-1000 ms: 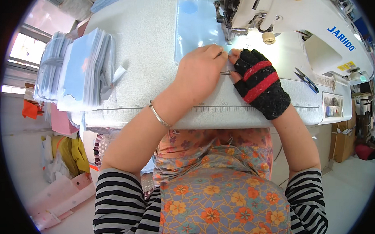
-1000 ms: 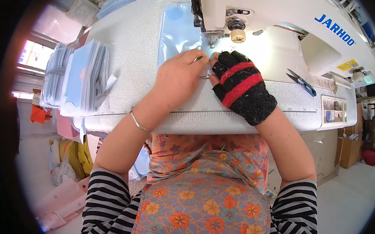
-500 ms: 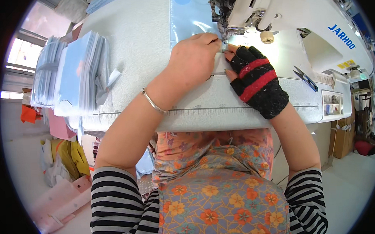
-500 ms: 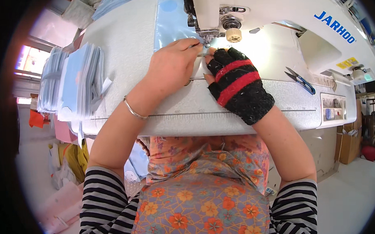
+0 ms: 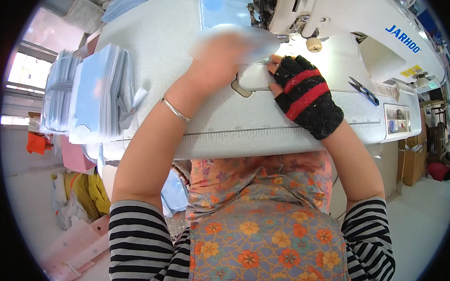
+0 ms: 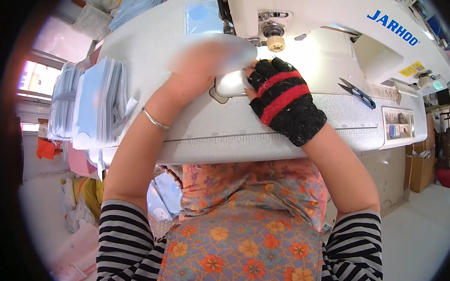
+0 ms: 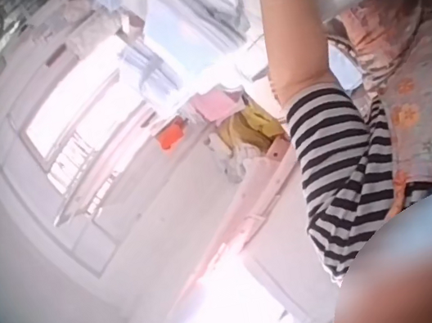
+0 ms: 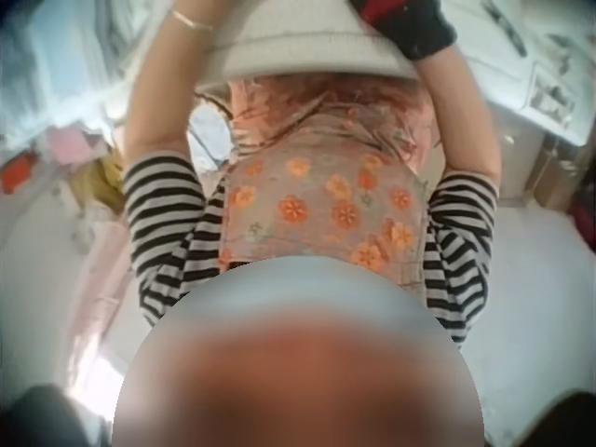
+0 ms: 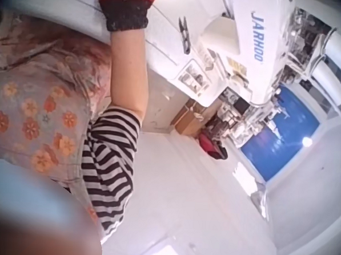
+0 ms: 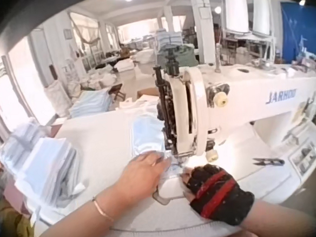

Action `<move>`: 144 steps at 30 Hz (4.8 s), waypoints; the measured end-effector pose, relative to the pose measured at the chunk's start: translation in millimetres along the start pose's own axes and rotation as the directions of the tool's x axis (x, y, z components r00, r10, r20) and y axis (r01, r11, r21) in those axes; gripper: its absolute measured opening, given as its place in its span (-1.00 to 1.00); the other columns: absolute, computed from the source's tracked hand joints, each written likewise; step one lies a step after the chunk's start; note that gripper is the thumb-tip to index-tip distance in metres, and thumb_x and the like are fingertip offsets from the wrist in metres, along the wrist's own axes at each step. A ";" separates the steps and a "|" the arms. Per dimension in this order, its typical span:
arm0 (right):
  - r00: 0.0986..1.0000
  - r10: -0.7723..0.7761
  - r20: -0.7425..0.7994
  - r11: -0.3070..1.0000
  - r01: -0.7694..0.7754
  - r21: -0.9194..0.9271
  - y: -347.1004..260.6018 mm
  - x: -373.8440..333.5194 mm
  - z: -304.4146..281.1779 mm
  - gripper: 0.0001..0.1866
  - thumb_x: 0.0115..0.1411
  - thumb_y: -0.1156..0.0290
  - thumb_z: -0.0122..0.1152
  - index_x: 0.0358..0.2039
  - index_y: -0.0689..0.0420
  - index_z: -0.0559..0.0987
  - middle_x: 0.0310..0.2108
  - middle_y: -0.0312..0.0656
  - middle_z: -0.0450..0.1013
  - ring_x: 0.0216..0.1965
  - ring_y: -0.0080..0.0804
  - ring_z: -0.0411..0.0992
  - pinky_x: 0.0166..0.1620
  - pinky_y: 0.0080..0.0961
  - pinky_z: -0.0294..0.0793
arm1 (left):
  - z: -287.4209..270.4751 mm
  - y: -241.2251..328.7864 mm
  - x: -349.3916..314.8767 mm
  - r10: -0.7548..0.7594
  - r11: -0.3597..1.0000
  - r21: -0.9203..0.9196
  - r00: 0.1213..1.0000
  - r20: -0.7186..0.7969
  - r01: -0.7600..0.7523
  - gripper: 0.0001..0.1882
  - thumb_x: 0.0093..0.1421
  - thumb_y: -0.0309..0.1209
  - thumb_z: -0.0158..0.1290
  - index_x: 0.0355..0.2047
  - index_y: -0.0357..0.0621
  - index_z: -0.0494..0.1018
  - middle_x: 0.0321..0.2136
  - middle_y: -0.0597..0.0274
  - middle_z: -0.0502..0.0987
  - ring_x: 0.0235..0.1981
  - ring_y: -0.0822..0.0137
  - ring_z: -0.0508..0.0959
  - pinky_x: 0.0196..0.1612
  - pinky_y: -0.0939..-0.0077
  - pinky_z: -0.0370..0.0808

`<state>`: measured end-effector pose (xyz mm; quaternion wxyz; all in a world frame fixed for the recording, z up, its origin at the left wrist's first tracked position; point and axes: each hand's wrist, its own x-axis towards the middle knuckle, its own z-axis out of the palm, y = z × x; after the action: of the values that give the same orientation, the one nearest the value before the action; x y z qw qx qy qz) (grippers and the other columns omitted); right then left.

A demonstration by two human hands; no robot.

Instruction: Sewing fabric pieces together using an industrial sewing machine to assemble textile products.

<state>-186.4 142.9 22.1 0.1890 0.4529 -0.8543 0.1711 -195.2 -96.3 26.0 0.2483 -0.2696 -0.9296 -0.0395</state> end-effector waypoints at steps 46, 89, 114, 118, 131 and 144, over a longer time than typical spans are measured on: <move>0.999 0.018 0.029 0.997 -0.020 0.073 15.8 -4.6 10.8 -0.62 0.02 0.59 0.09 -0.09 0.18 0.55 -0.03 -0.06 0.48 0.03 -0.09 0.42 0.11 -0.25 0.43 | -1.9 51.8 -5.7 -0.102 0.971 -0.221 0.993 -0.052 0.089 -0.65 0.02 -0.62 0.04 -0.13 -0.21 0.50 -0.08 0.10 0.54 -0.09 0.04 0.55 0.04 0.16 0.50; 0.993 0.017 0.119 0.999 -0.022 0.036 77.7 -10.0 21.7 -0.69 0.31 0.52 -0.02 0.02 0.13 0.55 0.05 -0.11 0.48 0.10 -0.19 0.42 0.20 -0.36 0.34 | -60.7 109.6 -472.9 -0.985 0.006 0.430 -0.069 0.158 0.903 -0.46 0.11 -0.30 0.21 0.07 -0.25 0.38 0.00 -0.07 0.41 -0.13 -0.05 0.56 -0.12 0.19 0.55; 0.998 0.042 -0.040 0.978 -0.033 0.207 44.9 -9.3 25.1 -0.78 0.17 0.60 0.12 -0.17 0.14 0.60 -0.06 -0.07 0.52 0.01 -0.09 0.45 0.11 -0.26 0.42 | -188.9 -96.4 -180.1 -0.888 0.439 0.277 0.460 -0.013 0.855 -0.68 0.19 -0.20 0.04 -0.36 -0.24 0.60 -0.47 -0.05 0.59 -0.38 -0.04 0.57 -0.25 0.23 0.48; 0.998 0.054 -0.029 0.966 -0.045 0.254 43.0 -9.6 23.8 -0.79 0.18 0.61 0.11 -0.17 0.16 0.60 -0.07 -0.07 0.52 -0.02 -0.09 0.46 0.09 -0.27 0.43 | -191.3 -99.1 -180.2 -0.892 0.441 0.260 0.453 0.014 0.859 -0.69 0.16 -0.22 0.05 -0.34 -0.25 0.59 -0.45 -0.07 0.59 -0.37 -0.02 0.59 -0.24 0.25 0.48; 0.997 0.070 -0.037 0.966 -0.058 0.250 42.5 -12.3 21.8 -0.77 0.16 0.62 0.15 -0.18 0.13 0.61 -0.05 -0.08 0.52 0.00 -0.09 0.46 0.10 -0.27 0.42 | -191.6 -92.7 -178.8 -0.878 0.461 0.301 0.479 0.018 0.835 -0.70 0.09 -0.25 0.13 -0.27 -0.22 0.56 -0.37 -0.04 0.61 -0.30 0.00 0.59 -0.19 0.24 0.49; 0.998 0.050 -0.023 0.976 -0.044 0.214 48.0 -11.4 25.1 -0.74 0.12 0.64 0.16 -0.17 0.11 0.62 -0.06 -0.09 0.53 0.02 -0.09 0.46 0.13 -0.26 0.41 | -182.0 -85.0 -166.8 -0.843 0.491 0.526 0.530 0.088 0.694 -0.69 0.05 -0.36 0.04 -0.17 -0.14 0.52 -0.28 0.00 0.60 -0.21 -0.02 0.59 -0.14 0.19 0.52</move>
<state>-225.0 164.9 -11.1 0.1472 0.4476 -0.8388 0.2728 -37.3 -286.7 109.6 0.0935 0.2418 -0.9602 0.1039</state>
